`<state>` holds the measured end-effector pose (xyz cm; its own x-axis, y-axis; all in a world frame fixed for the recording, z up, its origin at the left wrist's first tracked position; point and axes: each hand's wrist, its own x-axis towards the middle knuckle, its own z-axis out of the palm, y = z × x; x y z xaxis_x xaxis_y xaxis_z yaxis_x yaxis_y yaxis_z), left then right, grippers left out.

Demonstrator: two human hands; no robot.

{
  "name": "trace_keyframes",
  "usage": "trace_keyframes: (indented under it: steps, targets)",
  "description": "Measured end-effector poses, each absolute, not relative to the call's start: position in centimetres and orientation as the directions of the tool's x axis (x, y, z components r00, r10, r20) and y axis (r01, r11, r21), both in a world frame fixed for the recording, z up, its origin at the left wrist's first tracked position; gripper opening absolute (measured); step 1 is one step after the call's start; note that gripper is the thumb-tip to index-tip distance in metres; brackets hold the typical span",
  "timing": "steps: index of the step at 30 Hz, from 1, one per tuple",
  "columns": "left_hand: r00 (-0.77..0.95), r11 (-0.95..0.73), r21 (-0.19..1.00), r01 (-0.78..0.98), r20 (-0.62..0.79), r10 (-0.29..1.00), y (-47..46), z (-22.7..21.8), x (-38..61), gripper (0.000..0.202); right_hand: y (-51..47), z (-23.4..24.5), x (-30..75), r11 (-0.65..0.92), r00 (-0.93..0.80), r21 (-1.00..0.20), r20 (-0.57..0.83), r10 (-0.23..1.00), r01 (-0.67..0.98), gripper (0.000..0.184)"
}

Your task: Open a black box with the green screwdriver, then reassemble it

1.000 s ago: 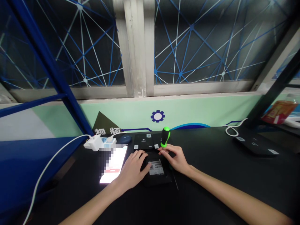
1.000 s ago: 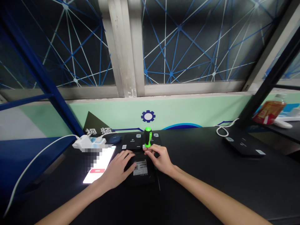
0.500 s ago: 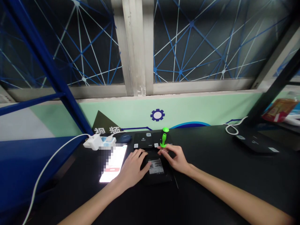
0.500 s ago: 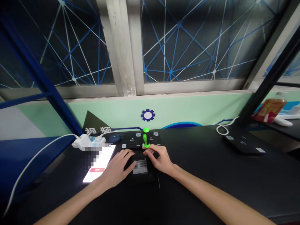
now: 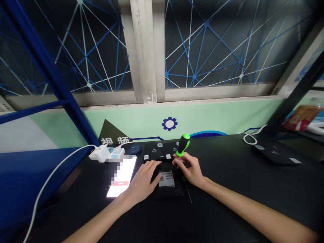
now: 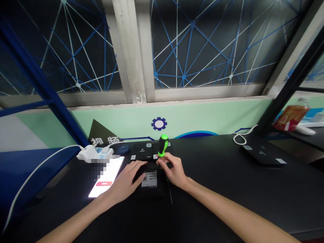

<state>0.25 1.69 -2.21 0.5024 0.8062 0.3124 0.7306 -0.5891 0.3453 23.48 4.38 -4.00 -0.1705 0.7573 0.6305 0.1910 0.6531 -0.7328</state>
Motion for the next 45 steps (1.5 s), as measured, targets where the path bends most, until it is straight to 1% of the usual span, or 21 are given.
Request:
trace_keyframes:
  steps: [2, 5, 7, 9, 11, 13, 15, 19, 25, 31, 35, 40, 45]
  targets:
    - [0.496, -0.589, 0.343, 0.732, 0.324, 0.805, 1.6, -2.0, 0.2, 0.032, 4.4, -4.1, 23.5, 0.639, -0.163, -0.747, 0.618, 0.769, 0.185, 0.017]
    - [0.430, -0.525, 0.325, 0.786, 0.322, 0.843, 1.7, -1.7, 0.0, 0.031, 4.4, -4.2, 23.4, 0.631, -0.155, -0.756, 0.611, 0.776, 0.176, 0.018]
    - [0.391, -0.467, 0.317, 0.826, 0.274, 0.878, 1.7, -1.5, -0.1, 0.033, 4.4, -4.2, 23.4, 0.627, -0.159, -0.762, 0.607, 0.779, 0.164, 0.018]
    - [0.387, -0.437, 0.318, 0.841, 0.210, 0.898, 1.7, -1.4, -0.2, 0.033, 4.5, -4.2, 23.3, 0.623, -0.174, -0.768, 0.599, 0.781, 0.152, 0.018]
    - [0.404, -0.437, 0.328, 0.837, 0.167, 0.899, 1.7, -1.2, -0.2, 0.036, 4.5, -4.2, 23.3, 0.616, -0.188, -0.775, 0.591, 0.785, 0.139, 0.017]
    - [0.426, -0.450, 0.329, 0.830, 0.146, 0.893, 1.6, -1.1, -0.2, 0.044, 4.6, -4.2, 23.3, 0.605, -0.187, -0.787, 0.581, 0.792, 0.119, 0.017]
    - [0.449, -0.468, 0.309, 0.828, 0.133, 0.883, 1.6, -1.0, -0.3, 0.049, 4.7, -4.2, 23.3, 0.593, -0.177, -0.800, 0.573, 0.800, 0.089, 0.017]
    - [0.478, -0.499, 0.248, 0.830, 0.142, 0.867, 1.7, -1.1, -0.4, 0.049, 4.6, -4.1, 23.3, 0.585, -0.178, -0.809, 0.569, 0.803, 0.049, 0.017]
    - [0.422, -0.450, 0.234, 0.862, 0.160, 0.892, 1.5, -1.3, -0.2, 0.052, 4.4, -4.0, 23.4, 0.611, -0.203, -0.785, 0.584, 0.786, 0.103, 0.015]
    - [0.424, -0.447, 0.233, 0.864, 0.143, 0.894, 1.5, -1.3, 0.2, 0.047, 4.4, -4.0, 23.4, 0.635, -0.198, -0.751, 0.604, 0.772, 0.183, 0.017]
    - [0.401, -0.424, 0.205, 0.882, 0.145, 0.905, 1.6, -1.5, 0.2, 0.043, 4.5, -3.9, 23.4, 0.639, -0.196, -0.744, 0.609, 0.768, 0.193, 0.016]
    - [0.398, -0.418, 0.166, 0.893, 0.145, 0.906, 1.8, -1.9, 0.1, 0.046, 4.6, -4.0, 23.4, 0.634, -0.208, -0.746, 0.600, 0.773, 0.203, 0.014]
    - [0.394, -0.413, 0.157, 0.897, 0.136, 0.909, 1.8, -2.1, 0.1, 0.046, 4.8, -3.8, 23.2, 0.622, -0.218, -0.754, 0.584, 0.782, 0.212, 0.018]
